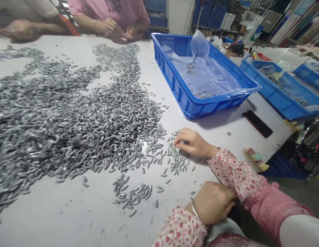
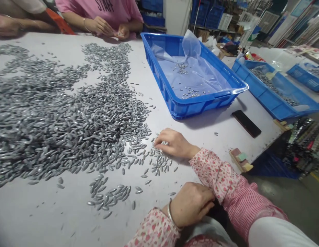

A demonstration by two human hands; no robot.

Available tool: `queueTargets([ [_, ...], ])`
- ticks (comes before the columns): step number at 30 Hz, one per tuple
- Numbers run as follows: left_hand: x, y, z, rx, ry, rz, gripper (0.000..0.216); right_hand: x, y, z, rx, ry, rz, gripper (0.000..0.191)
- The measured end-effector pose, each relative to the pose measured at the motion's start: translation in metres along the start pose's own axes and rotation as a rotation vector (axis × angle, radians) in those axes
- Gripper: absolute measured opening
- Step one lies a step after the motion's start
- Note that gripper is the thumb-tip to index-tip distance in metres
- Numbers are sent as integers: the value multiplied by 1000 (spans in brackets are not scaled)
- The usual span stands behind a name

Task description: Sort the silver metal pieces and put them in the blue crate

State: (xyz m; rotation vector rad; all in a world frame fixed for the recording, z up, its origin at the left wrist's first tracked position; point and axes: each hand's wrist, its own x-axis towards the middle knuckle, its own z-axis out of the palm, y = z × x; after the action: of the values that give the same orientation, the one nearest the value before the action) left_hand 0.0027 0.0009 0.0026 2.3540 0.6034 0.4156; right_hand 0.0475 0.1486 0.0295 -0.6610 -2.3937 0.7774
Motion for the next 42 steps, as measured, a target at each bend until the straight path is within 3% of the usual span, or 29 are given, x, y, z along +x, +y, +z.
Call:
queueTargets([
  [3, -1, 1, 0, -3, -2, -7, 10, -1, 11, -16, 35, 263, 188, 10],
  [6, -2, 1, 0, -10, -1, -16, 11, -2, 22, -24, 26, 338, 285, 8],
  [10, -2, 1, -1, -17, -5, -23, 10, -3, 25, -24, 1, 241, 292, 5],
  [17, -2, -1, 2, -41, 18, -1, 8, -2, 8, -3, -60, -17, 75, 6],
  [21, -3, -1, 3, -28, 34, 7, 9, -2, -2, 14, -232, -141, -19, 20],
  [25, -3, 0, 2, -10, 32, 7, 10, -3, -7, 20, -403, -226, 9, 22],
  [30, -1, 0, 0, -2, 24, 9, 9, -3, -3, 18, -431, -207, 43, 22],
  [35, -1, 0, 2, 1, 25, 20, 10, 0, 3, 19, -285, -115, 12, 14],
  [42, 1, 1, 0, 0, 2, 14, 11, 3, 2, 16, -351, -227, -49, 19],
])
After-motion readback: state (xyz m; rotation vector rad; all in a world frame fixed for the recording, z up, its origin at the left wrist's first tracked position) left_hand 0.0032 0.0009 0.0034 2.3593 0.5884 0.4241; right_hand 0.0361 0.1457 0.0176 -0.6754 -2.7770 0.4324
